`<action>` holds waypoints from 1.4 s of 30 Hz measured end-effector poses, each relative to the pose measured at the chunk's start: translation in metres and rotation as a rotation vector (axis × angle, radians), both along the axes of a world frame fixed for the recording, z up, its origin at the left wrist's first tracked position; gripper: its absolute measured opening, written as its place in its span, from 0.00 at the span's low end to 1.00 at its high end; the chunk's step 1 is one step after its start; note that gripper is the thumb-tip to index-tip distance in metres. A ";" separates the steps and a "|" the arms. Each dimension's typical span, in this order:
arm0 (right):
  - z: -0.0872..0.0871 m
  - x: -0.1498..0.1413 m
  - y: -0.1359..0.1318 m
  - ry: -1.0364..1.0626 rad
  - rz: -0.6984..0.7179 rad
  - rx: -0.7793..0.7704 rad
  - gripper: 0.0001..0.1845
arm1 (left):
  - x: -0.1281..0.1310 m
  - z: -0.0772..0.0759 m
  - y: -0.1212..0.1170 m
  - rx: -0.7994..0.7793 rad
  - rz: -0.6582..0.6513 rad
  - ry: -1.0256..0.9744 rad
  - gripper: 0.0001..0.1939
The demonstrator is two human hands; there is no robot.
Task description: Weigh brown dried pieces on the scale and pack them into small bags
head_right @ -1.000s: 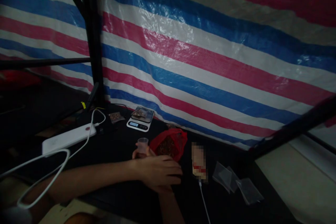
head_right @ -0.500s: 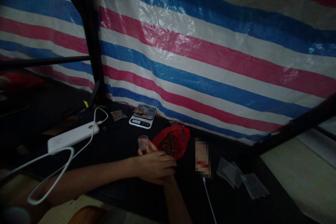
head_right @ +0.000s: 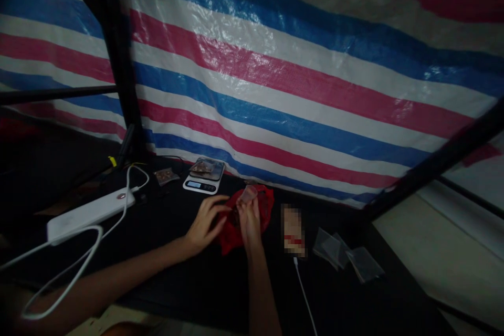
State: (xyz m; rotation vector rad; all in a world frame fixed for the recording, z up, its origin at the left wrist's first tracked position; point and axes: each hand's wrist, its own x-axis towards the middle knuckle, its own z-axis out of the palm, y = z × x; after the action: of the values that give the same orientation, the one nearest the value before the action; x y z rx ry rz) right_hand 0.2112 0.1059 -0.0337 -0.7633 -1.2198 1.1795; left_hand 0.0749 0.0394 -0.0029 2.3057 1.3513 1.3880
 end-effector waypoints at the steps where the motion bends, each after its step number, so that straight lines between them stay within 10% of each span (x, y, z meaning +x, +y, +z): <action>1: 0.003 0.007 0.003 0.033 -0.021 -0.013 0.25 | 0.000 -0.006 0.008 -0.065 0.114 -0.102 0.14; 4: 0.010 0.026 0.009 -0.037 -0.080 0.010 0.24 | 0.004 -0.030 0.036 -0.255 0.307 -0.258 0.23; 9: 0.016 0.051 0.007 -0.579 -0.194 0.163 0.18 | 0.002 -0.061 0.057 -0.491 0.268 -0.138 0.32; 20: 0.005 0.069 0.005 -1.164 -0.185 0.232 0.17 | 0.000 -0.060 0.055 -0.579 0.195 -0.171 0.12; 42: -0.005 0.029 0.005 -0.457 0.204 -0.147 0.18 | 0.005 -0.064 0.054 -0.348 0.107 -0.783 0.09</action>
State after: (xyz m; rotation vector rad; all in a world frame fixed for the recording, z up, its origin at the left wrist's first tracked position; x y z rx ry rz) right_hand 0.2399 0.1114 -0.0388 -1.0785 -1.6297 1.3138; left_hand 0.0798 0.0938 -0.0665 1.2657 1.3036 1.6590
